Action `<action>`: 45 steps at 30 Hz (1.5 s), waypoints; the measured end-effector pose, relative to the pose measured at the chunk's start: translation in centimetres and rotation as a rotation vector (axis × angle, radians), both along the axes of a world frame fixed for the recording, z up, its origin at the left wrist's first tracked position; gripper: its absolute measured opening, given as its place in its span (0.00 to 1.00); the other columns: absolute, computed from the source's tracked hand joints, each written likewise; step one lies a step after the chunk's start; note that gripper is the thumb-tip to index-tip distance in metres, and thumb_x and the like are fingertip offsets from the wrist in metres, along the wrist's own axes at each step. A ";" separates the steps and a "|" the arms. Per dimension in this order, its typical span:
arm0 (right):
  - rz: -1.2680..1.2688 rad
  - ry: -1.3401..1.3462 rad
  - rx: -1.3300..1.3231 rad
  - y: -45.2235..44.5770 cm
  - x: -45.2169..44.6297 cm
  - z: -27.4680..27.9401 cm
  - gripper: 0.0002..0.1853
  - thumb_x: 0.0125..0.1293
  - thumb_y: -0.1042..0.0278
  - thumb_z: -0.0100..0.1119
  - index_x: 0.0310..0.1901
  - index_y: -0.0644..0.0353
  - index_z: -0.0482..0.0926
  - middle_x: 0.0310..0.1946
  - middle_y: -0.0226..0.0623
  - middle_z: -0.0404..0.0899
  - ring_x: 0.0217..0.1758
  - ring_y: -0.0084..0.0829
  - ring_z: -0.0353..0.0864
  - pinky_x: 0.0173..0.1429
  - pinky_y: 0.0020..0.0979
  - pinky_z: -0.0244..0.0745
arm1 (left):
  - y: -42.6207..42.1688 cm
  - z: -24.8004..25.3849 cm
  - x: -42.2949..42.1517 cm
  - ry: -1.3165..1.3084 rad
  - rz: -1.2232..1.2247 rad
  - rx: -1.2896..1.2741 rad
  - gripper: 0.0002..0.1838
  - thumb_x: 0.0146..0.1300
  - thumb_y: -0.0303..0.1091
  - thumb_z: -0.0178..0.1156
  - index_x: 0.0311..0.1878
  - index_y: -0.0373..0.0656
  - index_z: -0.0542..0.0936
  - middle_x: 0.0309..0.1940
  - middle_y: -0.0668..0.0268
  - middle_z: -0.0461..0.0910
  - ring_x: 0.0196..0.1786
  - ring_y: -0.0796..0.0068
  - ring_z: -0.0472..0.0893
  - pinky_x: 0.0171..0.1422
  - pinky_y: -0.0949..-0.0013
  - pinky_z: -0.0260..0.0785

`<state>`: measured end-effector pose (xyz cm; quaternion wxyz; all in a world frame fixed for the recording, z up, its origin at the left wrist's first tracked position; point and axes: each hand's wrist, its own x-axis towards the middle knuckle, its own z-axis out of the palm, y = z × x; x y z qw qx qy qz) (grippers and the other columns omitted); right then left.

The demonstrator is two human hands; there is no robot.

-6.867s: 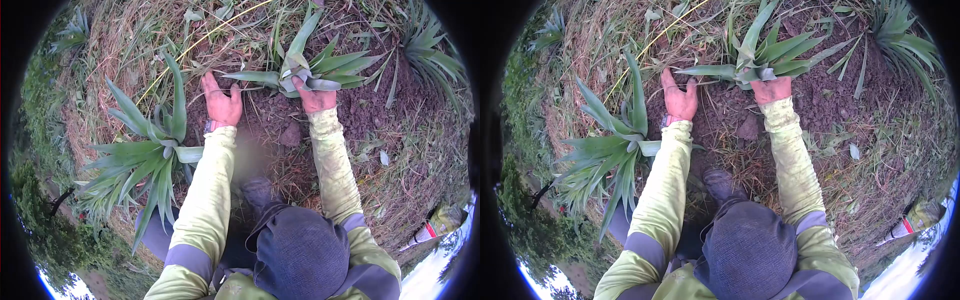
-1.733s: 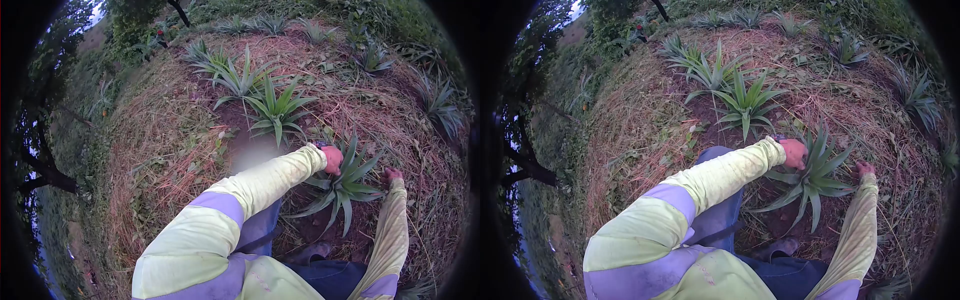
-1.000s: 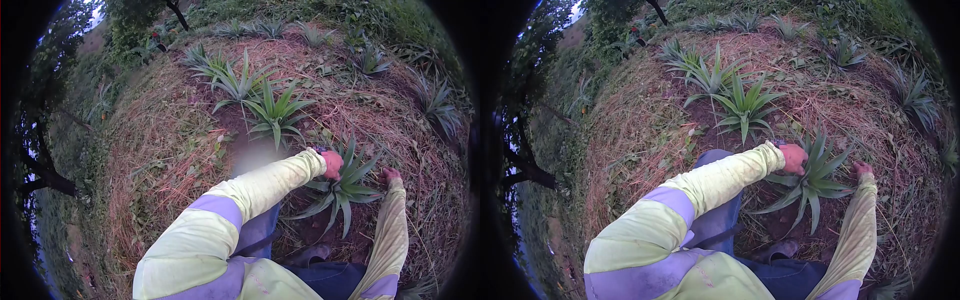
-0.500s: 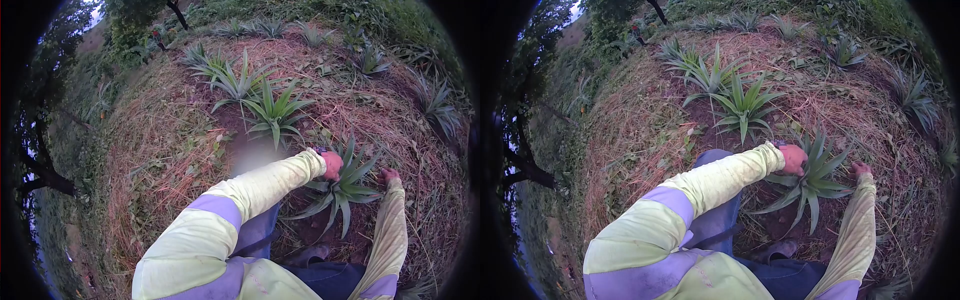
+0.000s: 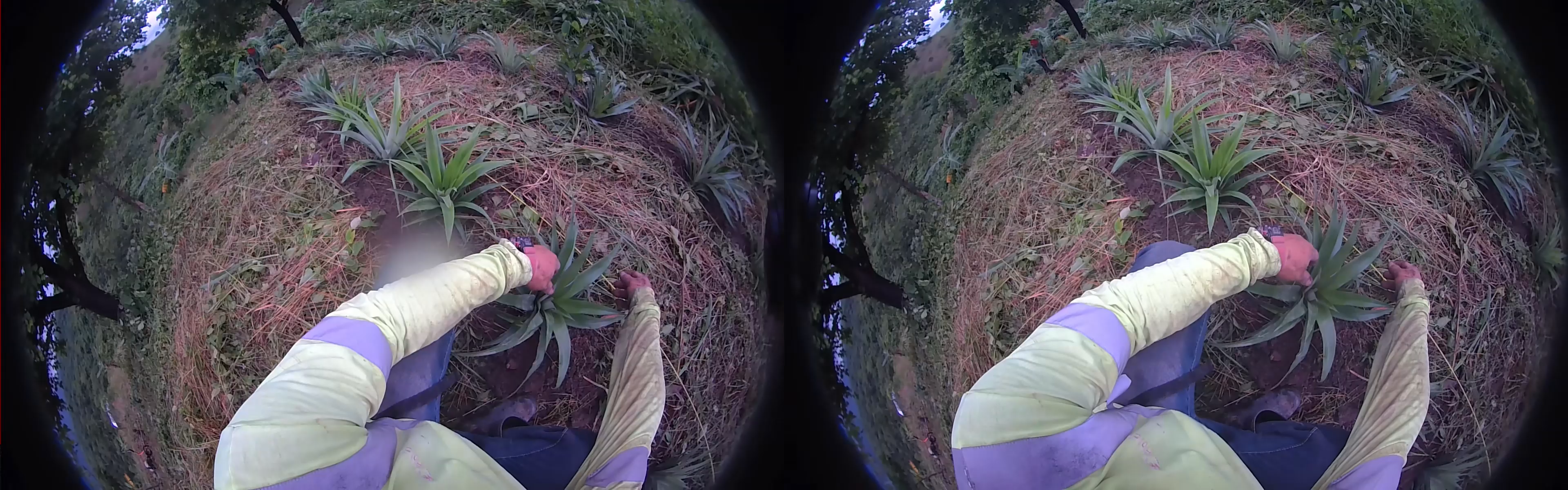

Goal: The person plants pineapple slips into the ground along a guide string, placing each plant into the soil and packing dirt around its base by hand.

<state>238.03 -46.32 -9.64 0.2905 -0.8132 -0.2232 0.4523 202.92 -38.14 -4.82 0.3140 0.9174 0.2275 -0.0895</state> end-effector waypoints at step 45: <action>0.744 -0.956 -0.274 0.9 4.9 -13.4 0.27 0.57 0.49 0.64 0.51 0.62 0.80 0.46 0.52 0.81 0.51 0.49 0.80 0.59 0.41 0.74 | 1.8 0.1 -2.5 -0.104 0.235 -0.102 0.24 0.50 0.47 0.68 0.45 0.40 0.83 0.37 0.53 0.84 0.45 0.53 0.82 0.54 0.56 0.72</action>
